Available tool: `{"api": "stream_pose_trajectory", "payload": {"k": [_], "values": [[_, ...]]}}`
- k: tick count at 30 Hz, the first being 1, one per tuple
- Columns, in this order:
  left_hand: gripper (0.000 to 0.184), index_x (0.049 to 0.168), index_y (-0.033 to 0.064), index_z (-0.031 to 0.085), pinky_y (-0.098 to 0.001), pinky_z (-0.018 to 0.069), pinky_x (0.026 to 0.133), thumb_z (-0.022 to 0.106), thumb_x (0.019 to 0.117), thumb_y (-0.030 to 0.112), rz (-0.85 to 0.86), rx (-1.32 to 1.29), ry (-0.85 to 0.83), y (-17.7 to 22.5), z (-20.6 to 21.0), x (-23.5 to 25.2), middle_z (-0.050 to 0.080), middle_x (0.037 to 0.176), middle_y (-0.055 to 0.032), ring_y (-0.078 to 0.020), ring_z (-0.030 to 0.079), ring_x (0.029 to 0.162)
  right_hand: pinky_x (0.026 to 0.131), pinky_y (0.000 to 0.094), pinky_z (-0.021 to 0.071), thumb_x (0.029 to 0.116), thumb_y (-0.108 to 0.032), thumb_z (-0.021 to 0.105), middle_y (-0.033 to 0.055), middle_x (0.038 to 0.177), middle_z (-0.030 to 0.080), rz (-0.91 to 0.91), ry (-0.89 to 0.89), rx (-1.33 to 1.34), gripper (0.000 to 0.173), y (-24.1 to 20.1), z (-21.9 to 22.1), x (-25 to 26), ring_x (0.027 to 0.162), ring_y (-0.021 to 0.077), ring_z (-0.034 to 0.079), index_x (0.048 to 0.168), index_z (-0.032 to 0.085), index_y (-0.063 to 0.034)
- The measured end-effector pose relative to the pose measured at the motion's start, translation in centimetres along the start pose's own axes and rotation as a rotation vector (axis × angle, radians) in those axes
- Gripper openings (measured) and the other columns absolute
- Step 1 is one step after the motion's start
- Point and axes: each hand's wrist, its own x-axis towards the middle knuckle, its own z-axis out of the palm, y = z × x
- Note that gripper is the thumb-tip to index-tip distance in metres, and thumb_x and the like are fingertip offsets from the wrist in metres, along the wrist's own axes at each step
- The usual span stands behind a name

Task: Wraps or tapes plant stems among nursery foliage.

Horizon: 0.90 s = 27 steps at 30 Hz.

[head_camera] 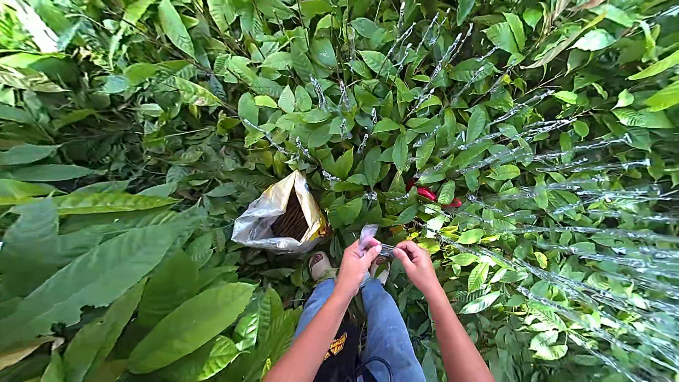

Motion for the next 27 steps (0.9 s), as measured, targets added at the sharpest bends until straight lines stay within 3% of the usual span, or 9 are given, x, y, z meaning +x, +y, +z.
{"api": "stream_pose_trajectory", "payload": {"k": [5,9,13,16,18,20,21,27], "values": [[0.008,0.099,0.0034,0.067,-0.0139,0.0448,0.057,0.064,0.0939,0.0,0.002,0.014,-0.097,1.4,-2.0,0.6,0.067,0.082,0.0067,0.0027,0.054,0.063,0.073,0.0211,0.0514,0.0967,-0.021,0.068,0.0083,0.089,0.068,-0.012,0.066,-0.034,0.026,-1.0,2.1,0.0,0.077,0.004,0.06,0.096,0.068,0.0055],[0.007,0.1,0.0036,0.067,-0.0142,0.046,0.059,0.063,0.0945,0.001,0.007,0.055,-0.151,1.8,-3.2,1.5,0.067,0.082,0.0073,0.0029,0.055,0.064,0.076,0.0188,0.0506,0.0986,-0.019,0.064,0.0083,0.09,0.068,-0.026,0.127,-0.039,0.025,-1.1,2.9,0.1,0.083,0.0041,0.061,0.092,0.073,0.0042],[0.004,0.095,0.0045,0.066,-0.0139,0.0437,0.056,0.063,0.0957,0.002,-0.034,0.047,-0.16,1.7,-2.3,2.5,0.064,0.074,0.0091,0.0037,0.051,0.057,0.077,0.0194,0.0516,0.0993,-0.018,0.063,0.0086,0.092,0.07,0.028,0.167,-0.058,0.025,-1.5,2.1,0.2,0.084,0.0039,0.063,0.097,0.075,0.0042],[0.006,0.099,0.0029,0.065,-0.0144,0.0414,0.054,0.061,0.0983,0.008,-0.088,0.068,-0.205,0.9,-1.5,3.2,0.061,0.075,0.0076,0.0032,0.047,0.055,0.079,0.021,0.0544,0.0992,-0.016,0.063,0.0088,0.096,0.073,0.069,0.257,-0.158,0.022,-1.1,-0.5,0.1,0.083,0.0043,0.065,0.101,0.075,0.002],[0.01,0.102,0.0015,0.064,-0.0147,0.0413,0.054,0.06,0.0987,0.009,-0.097,0.079,-0.197,1.2,-1.3,3.9,0.06,0.076,0.0064,0.0026,0.047,0.056,0.079,0.0339,0.0575,0.0997,-0.019,0.062,0.0121,0.096,0.075,0.119,0.386,-0.389,0.024,-0.3,-3.7,0.8,0.084,0.0153,0.07,0.1,0.077,0.0004],[0.009,0.103,0.0014,0.063,-0.0144,0.0403,0.053,0.059,0.0996,0.008,-0.103,0.06,-0.167,1.6,-1.3,4.5,0.059,0.075,0.0064,0.0025,0.046,0.055,0.087,0.0537,0.0561,0.1033,-0.023,0.058,0.0184,0.106,0.075,0.316,0.425,-0.621,0.029,-0.1,-7.4,1.7,0.096,0.0322,0.073,0.108,0.076,0.0002],[0.007,0.102,0.002,0.062,-0.0143,0.0397,0.052,0.058,0.0999,0.008,-0.111,0.056,-0.153,1.6,-1.5,4.6,0.059,0.073,0.0068,0.0025,0.045,0.054,0.09,0.0593,0.0532,0.1052,-0.025,0.055,0.0201,0.111,0.074,0.431,0.412,-0.707,0.033,0.2,-8.8,1.9,0.102,0.0372,0.072,0.113,0.075,-0.0002],[0.006,0.099,0.0041,0.061,-0.0126,0.0398,0.05,0.056,0.1002,0.004,-0.111,0.002,-0.102,1.9,-1.0,5.7,0.058,0.07,0.0086,0.0032,0.045,0.051,0.091,0.0629,0.0513,0.1088,-0.03,0.046,0.0203,0.125,0.07,0.721,0.283,-0.959,0.039,2.9,-11.8,3.8,0.112,0.0421,0.068,0.124,0.071,-0.0042]]}}
